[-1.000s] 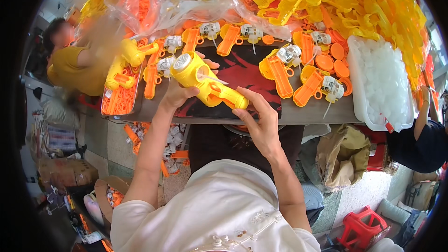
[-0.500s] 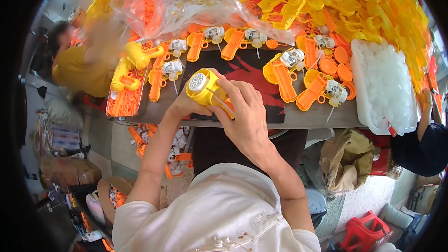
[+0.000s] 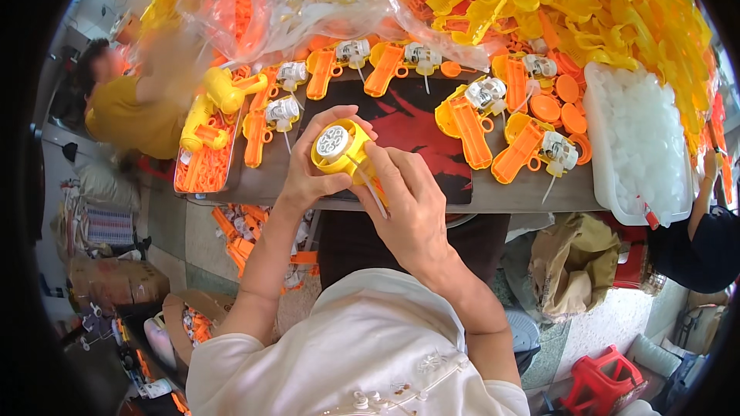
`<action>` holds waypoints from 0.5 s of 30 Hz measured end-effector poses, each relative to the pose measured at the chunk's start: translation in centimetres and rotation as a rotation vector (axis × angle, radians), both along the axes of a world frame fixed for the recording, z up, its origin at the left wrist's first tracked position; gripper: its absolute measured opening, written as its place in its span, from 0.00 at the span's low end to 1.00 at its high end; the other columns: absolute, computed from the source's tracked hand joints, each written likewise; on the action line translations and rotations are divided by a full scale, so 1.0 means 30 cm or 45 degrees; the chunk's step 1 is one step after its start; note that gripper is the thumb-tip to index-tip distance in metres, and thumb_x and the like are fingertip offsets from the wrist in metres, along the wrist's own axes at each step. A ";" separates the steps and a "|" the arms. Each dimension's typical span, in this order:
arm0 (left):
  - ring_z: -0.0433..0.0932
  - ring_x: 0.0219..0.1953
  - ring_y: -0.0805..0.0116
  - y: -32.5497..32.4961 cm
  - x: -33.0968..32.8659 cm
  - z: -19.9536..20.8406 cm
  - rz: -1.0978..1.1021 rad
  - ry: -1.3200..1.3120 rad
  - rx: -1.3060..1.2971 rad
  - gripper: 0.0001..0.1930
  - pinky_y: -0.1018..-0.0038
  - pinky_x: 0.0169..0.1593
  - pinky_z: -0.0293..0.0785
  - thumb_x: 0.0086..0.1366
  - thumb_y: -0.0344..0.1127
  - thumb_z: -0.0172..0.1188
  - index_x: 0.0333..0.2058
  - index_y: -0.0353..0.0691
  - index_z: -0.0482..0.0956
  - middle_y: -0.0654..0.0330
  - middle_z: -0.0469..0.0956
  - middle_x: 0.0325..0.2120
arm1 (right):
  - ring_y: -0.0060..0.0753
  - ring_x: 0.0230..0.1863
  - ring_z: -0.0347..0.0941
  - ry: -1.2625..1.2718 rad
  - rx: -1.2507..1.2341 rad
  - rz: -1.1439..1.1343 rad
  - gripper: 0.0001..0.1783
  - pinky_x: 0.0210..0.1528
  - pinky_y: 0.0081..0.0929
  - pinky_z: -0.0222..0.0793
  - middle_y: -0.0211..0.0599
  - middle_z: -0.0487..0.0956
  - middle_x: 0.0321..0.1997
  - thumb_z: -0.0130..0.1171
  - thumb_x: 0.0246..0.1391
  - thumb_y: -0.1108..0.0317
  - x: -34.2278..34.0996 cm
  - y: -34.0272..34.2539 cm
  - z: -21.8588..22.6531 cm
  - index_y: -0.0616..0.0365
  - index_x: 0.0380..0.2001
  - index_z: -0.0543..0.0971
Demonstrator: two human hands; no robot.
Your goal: Assembling plastic toy bubble guns at a factory workbench.
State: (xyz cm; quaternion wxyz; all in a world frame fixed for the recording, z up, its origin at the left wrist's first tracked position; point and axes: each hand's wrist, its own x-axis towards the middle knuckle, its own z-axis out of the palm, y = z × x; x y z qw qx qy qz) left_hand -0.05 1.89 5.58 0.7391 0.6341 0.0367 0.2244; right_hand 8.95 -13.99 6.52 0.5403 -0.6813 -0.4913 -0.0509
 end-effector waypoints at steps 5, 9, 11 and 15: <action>0.73 0.56 0.66 -0.005 0.000 0.009 -0.086 -0.084 0.063 0.51 0.67 0.61 0.70 0.47 0.31 0.77 0.66 0.37 0.53 0.54 0.73 0.52 | 0.45 0.42 0.76 -0.122 -0.060 0.029 0.32 0.41 0.34 0.75 0.44 0.76 0.44 0.70 0.41 0.79 -0.012 -0.029 0.016 0.60 0.55 0.75; 0.74 0.54 0.67 -0.017 -0.002 0.028 -0.082 -0.091 0.236 0.52 0.68 0.59 0.71 0.44 0.29 0.77 0.64 0.37 0.52 0.54 0.73 0.50 | 0.46 0.41 0.75 -0.146 -0.033 0.021 0.34 0.41 0.35 0.74 0.46 0.76 0.44 0.70 0.40 0.79 -0.014 -0.042 0.034 0.61 0.55 0.74; 0.74 0.54 0.67 -0.037 -0.005 0.031 -0.065 -0.114 0.188 0.51 0.69 0.58 0.71 0.43 0.29 0.77 0.64 0.37 0.53 0.55 0.73 0.50 | 0.46 0.40 0.75 -0.244 -0.018 -0.001 0.33 0.41 0.35 0.74 0.47 0.76 0.44 0.69 0.40 0.81 -0.017 -0.047 0.038 0.64 0.55 0.74; 0.75 0.50 0.67 -0.074 0.012 0.037 0.097 -0.162 0.295 0.48 0.69 0.55 0.74 0.43 0.28 0.76 0.61 0.37 0.55 0.53 0.72 0.47 | 0.46 0.39 0.75 -0.241 0.021 -0.019 0.31 0.40 0.34 0.74 0.48 0.76 0.43 0.66 0.42 0.82 -0.023 -0.059 0.043 0.66 0.54 0.74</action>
